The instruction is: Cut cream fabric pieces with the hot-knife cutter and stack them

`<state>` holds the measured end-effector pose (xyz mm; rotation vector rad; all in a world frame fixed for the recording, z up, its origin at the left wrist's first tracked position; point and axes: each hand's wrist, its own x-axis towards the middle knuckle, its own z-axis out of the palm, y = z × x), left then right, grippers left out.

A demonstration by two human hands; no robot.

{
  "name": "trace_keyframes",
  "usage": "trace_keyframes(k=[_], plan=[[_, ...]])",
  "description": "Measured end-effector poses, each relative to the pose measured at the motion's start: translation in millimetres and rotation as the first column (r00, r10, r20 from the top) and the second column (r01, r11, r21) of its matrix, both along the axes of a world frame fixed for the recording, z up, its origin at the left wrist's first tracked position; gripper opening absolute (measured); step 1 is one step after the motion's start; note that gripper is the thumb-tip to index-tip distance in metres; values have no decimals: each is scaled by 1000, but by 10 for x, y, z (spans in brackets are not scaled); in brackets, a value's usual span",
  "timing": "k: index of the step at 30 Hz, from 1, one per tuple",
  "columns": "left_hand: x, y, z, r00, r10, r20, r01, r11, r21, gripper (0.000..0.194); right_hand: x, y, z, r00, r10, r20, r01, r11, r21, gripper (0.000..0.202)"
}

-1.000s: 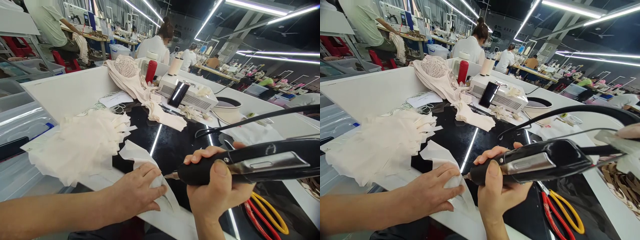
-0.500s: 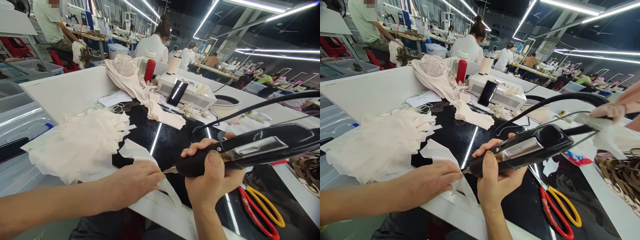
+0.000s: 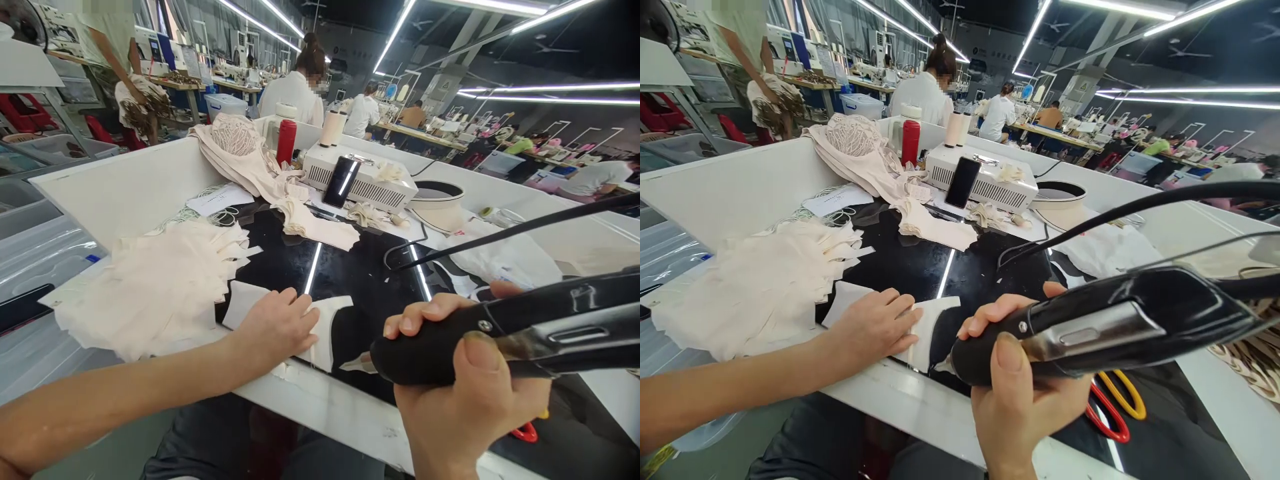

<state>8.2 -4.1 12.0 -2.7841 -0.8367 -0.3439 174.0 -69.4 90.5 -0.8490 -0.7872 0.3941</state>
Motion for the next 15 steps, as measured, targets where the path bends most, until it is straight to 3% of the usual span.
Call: trace_keyframes(k=[4, 15], plan=[[111, -49, -11, 997, 78, -5, -78, 997, 21, 17, 1, 13, -55, 1000, -13, 21, 13, 1000, 27, 46], [119, -251, 93, 991, 123, -58, -124, 992, -8, 21, 73, -129, -166, 999, 10, 50, -13, 998, 68, 45]])
